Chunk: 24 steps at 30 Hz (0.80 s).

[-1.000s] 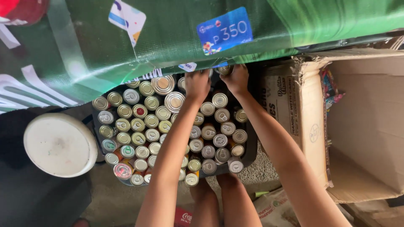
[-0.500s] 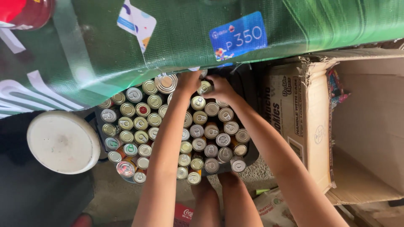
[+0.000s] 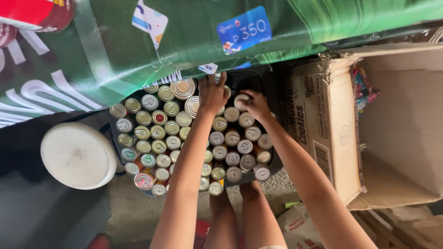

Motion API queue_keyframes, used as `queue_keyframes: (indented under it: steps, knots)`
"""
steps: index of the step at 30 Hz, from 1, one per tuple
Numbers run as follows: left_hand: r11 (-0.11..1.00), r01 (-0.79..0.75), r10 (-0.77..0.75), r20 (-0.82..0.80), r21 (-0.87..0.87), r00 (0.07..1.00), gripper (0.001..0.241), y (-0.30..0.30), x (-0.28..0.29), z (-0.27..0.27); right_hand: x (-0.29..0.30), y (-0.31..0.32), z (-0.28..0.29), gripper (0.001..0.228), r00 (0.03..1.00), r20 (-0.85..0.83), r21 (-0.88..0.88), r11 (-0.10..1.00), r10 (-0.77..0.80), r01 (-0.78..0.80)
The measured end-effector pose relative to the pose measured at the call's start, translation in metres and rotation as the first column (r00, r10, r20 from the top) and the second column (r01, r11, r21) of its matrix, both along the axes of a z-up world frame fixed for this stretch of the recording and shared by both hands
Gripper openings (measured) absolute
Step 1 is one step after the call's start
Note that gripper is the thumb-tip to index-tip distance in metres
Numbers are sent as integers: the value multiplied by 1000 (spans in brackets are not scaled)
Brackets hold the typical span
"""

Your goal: Organizing and restocking canned goods between a floor bin and a shelf/table.

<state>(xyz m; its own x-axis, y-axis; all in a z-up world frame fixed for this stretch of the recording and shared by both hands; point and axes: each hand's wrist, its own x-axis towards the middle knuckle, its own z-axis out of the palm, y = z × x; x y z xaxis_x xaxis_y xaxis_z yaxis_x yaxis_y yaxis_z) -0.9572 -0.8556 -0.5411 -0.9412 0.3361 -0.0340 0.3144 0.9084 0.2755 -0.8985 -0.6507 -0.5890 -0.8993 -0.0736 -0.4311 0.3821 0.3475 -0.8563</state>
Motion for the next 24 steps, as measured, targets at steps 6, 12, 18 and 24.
queue_keyframes:
  steps: [6, 12, 18, 24]
  knots:
    - [981, -24, 40, 82, -194, 996, 70, 5, -8, 14, -4, -27, 3, 57, 995, -24, 138, 986, -94, 97]
    - [955, 23, 4, 90, -294, 996, 79, 0, 4, 19, 5, 14, 13, 75, 994, 98, 307, 952, -39, 7]
    - [991, 62, -51, 92, -121, 994, 70, 0, 64, 54, 65, 40, 26, 62, 930, 306, 245, 961, -202, 128]
    - [995, -32, 22, 106, 93, 994, 65, 6, 166, 72, 91, 25, 16, 70, 942, 335, 209, 976, -21, -53]
